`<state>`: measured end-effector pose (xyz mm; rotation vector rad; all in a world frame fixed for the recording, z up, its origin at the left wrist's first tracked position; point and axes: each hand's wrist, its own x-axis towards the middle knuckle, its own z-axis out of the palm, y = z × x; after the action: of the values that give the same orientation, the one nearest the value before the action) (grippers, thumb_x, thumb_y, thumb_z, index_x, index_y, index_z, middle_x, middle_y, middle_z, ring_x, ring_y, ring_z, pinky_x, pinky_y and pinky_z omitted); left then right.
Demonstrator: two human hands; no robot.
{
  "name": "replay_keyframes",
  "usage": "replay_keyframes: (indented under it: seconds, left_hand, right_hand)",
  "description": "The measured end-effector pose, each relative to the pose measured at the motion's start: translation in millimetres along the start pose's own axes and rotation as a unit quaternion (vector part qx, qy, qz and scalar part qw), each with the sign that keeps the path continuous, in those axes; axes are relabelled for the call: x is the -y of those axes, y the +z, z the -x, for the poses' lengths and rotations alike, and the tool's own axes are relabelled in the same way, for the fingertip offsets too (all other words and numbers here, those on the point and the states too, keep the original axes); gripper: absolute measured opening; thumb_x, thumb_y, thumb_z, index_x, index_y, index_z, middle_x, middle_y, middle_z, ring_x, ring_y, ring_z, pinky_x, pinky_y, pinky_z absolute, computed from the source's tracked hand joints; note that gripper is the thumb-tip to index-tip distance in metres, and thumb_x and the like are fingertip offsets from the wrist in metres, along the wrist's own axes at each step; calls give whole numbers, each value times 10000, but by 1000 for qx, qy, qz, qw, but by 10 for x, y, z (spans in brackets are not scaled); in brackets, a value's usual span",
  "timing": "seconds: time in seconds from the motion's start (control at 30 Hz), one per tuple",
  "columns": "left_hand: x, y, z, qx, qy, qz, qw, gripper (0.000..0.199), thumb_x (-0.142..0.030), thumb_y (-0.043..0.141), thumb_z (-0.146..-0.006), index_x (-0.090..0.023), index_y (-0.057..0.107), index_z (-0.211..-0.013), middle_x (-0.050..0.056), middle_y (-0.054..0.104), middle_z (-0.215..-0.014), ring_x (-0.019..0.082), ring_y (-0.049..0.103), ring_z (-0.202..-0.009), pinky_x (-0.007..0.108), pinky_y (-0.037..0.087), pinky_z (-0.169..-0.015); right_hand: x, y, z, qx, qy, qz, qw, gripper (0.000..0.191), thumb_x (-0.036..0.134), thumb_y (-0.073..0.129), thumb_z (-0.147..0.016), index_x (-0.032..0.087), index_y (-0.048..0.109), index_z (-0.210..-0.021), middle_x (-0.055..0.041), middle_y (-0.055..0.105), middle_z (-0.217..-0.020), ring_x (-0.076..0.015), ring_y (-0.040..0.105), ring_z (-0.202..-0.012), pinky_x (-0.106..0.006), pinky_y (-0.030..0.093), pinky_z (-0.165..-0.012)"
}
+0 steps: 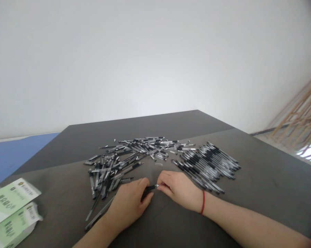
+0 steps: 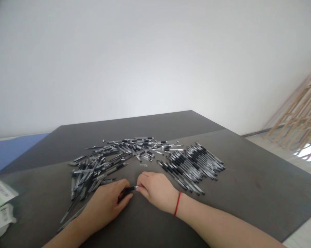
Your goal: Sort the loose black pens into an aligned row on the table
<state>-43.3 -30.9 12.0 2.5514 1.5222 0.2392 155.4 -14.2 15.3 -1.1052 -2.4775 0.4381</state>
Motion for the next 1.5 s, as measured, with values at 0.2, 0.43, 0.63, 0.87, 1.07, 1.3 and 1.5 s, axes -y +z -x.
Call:
replay_keyframes:
  seconds: [0.2,0.43,0.63,0.87,1.07,1.3,1.5]
  left_hand:
    - [38,-5,3,-4,32,26,999,122,-252,402,-905,-228,519,-882,-5,606,-810,166,588,-771,260,380,-656]
    - [21,4,22,19,52,-14,998,206,-267,343,-936,-225,541,-972,21,617,-883,175,598,-825,269,416,-705]
    - [-151,-60,43,62,73,-59,994,192,-273,331,-940,-214,513,-957,31,637,-886,193,620,-776,280,448,-645]
    - [-210,-109,57,84,132,-86,984,167,-296,378,-926,-201,515,-916,34,649,-867,196,624,-755,289,474,-657]
    - [-210,-136,76,78,178,-76,978,163,-288,381,-925,-201,519,-927,39,640,-891,204,614,-789,318,478,-706]
    - [-205,-122,74,64,180,-78,978,162,-289,403,-915,-193,532,-899,49,632,-858,207,606,-802,311,461,-715]
    - [-204,-116,71,63,174,-74,980,165,-299,405,-914,-198,534,-899,45,638,-857,212,613,-810,322,455,-740]
  right_hand:
    - [-28,-30,1,-2,1,-6,1000,126,251,496,-899,180,560,-817,-14,599,-829,-137,549,-772,-232,367,-683]
    - [-42,-23,8,19,18,-44,999,144,252,495,-895,175,571,-800,-5,595,-791,-125,536,-727,-225,360,-653]
    - [-252,-79,-45,-22,65,-111,991,224,236,421,-924,167,597,-804,3,592,-712,-124,533,-689,-233,368,-654]
    - [-170,100,-300,-31,42,-110,993,69,161,548,-826,162,611,-852,5,608,-749,-117,538,-693,-218,386,-645]
    - [73,303,-770,16,-60,-72,996,90,156,579,-805,160,626,-882,-9,619,-796,-115,544,-707,-213,406,-661]
    - [268,404,-1198,65,-202,44,976,126,203,553,-847,175,628,-945,-31,617,-947,-148,574,-848,-238,429,-737]
    - [357,390,-1319,107,-285,175,937,123,265,584,-850,185,611,-940,-47,607,-955,-181,571,-896,-261,447,-683]
